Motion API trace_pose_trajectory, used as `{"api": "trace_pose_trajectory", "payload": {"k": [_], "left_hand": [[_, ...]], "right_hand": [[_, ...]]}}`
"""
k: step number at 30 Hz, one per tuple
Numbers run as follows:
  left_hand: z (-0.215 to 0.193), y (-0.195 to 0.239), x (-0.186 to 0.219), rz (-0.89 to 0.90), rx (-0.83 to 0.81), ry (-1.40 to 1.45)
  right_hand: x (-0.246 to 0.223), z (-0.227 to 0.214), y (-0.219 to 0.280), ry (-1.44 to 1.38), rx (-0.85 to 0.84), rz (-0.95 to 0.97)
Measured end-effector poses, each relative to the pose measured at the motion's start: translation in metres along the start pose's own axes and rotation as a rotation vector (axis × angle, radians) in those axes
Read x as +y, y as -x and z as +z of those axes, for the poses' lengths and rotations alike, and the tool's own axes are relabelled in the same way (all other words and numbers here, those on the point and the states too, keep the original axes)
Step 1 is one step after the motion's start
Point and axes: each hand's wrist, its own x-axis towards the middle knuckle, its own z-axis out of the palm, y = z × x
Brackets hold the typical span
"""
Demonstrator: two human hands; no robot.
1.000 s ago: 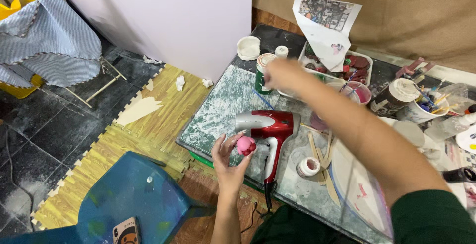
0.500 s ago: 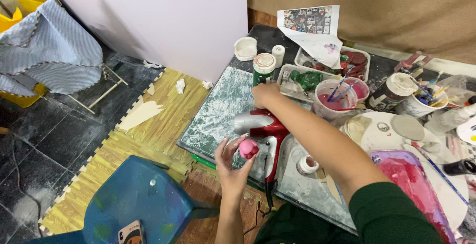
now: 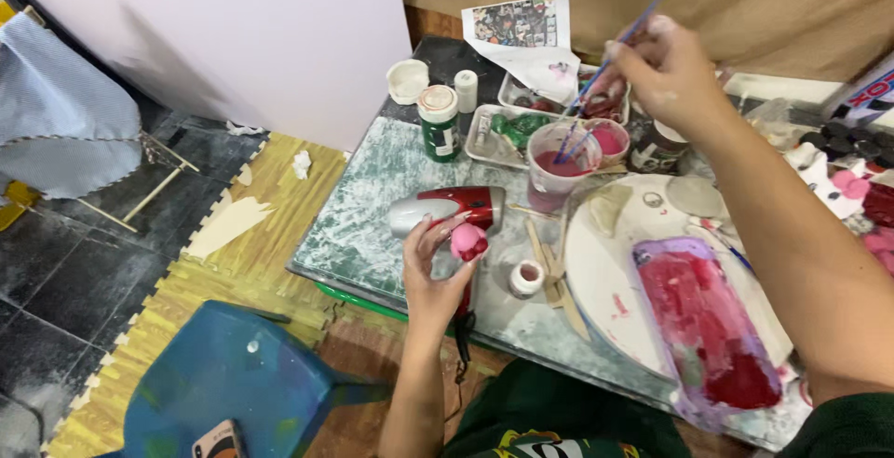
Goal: The person paints a small pink clay figurine with red paint using a brush, then uses a hairdryer to dry it. They continue painting the figurine with black details.
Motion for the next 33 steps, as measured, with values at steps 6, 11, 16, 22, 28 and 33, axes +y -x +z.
{"api": "trace_pose_trajectory", "payload": {"k": [6,11,16,22,28,33], "left_hand": [[0.037,0.000,0.010,-0.040,-0.082,0.076],[0.053,0.004,0.010,-0.081,-0.158,0.067],[0.063,0.003,0.005,-0.084,-0.167,0.050],[0.067,0.003,0.007,-0.052,-0.177,0.004],[0.064,0.003,0.012,-0.072,-0.184,0.049],[0.060,0.002,0.018,-0.087,-0.188,0.040]], "right_hand": [[0.037,-0.031,0.017,-0.123,0.032,0.023],[0.043,-0.038,0.028,-0.046,0.022,-0.025],[0.037,-0.028,0.038,0.448,-0.104,-0.018],[0.038,-0.007,0.059,0.503,-0.242,-0.174],[0.055,0.014,0.054,0.362,-0.127,-0.368],[0.050,0.006,0.043,0.135,0.141,-0.339]]}}
